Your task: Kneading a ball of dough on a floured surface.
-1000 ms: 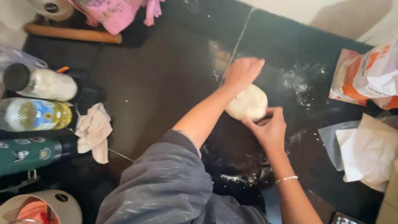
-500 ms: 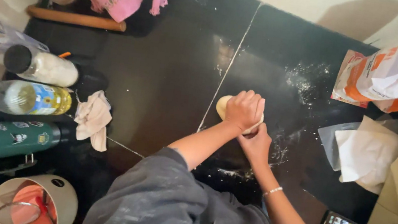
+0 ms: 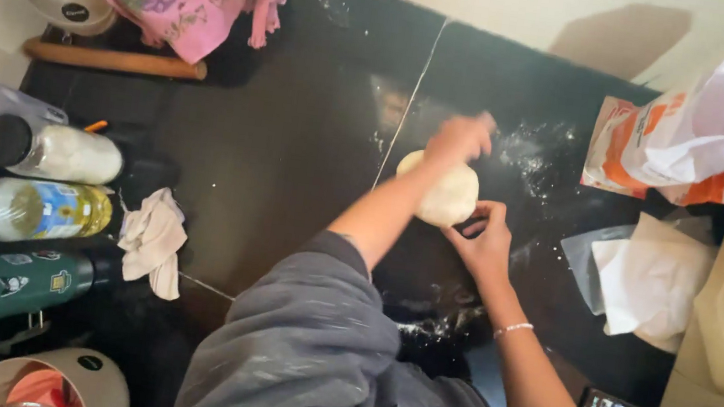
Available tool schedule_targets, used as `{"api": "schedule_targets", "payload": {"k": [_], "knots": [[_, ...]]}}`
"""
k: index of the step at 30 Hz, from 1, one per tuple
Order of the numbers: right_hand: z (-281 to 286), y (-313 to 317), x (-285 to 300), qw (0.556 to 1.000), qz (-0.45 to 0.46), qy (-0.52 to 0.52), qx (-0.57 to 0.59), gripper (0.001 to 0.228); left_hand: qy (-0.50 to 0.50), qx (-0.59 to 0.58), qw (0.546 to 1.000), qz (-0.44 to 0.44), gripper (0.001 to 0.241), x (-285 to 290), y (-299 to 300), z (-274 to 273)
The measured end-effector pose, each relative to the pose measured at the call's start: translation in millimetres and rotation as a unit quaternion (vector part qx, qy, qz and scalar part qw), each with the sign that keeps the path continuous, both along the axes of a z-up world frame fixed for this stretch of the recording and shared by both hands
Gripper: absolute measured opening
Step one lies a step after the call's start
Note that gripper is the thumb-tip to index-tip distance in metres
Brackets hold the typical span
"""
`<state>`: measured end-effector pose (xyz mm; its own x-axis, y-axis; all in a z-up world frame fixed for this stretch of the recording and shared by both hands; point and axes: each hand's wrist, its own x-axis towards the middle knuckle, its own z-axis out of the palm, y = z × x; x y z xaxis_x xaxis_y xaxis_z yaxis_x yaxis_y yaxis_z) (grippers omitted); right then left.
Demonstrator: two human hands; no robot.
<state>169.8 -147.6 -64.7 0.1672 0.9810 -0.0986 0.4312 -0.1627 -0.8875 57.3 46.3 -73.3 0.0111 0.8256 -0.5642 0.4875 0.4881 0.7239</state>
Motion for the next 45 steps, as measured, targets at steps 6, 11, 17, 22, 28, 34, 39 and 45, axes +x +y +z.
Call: {"api": "schedule_targets", "payload": {"k": [6,11,17,22,28,34,39,45], "knots": [[1,-25,-40,0.999,-0.012,-0.036,-0.007,0.054,0.148,0.07,0.982,-0.092,0.077,-76,-52,73],[3,-63,-49,0.997,0.03,-0.065,-0.042,0.048,0.191,0.156,0.964,-0.097,0.067,-51,-125,89],[-11,-74,-28,0.995,0.049,-0.056,-0.059,0.033,0.333,0.601,0.726,-0.012,0.041,-38,-176,50],[12,-56,14,0.997,0.061,-0.039,0.01,0.018,0.309,0.652,0.691,-0.044,0.036,-17,-127,36],[17,-14,5,0.998,0.062,-0.005,0.006,0.085,0.263,0.593,0.752,-0.115,0.042,-9,-82,58],[-5,-21,-13,1.0,-0.007,-0.023,0.005,0.07,-0.087,0.29,0.949,0.082,0.062,-38,-44,39],[7,-49,-44,0.992,0.013,-0.121,-0.046,0.062,0.146,0.114,0.975,-0.125,0.072,-54,-60,46],[12,-66,-54,0.991,-0.021,-0.116,-0.069,0.047,0.292,0.671,0.681,-0.035,0.033,-42,-179,52]]}}
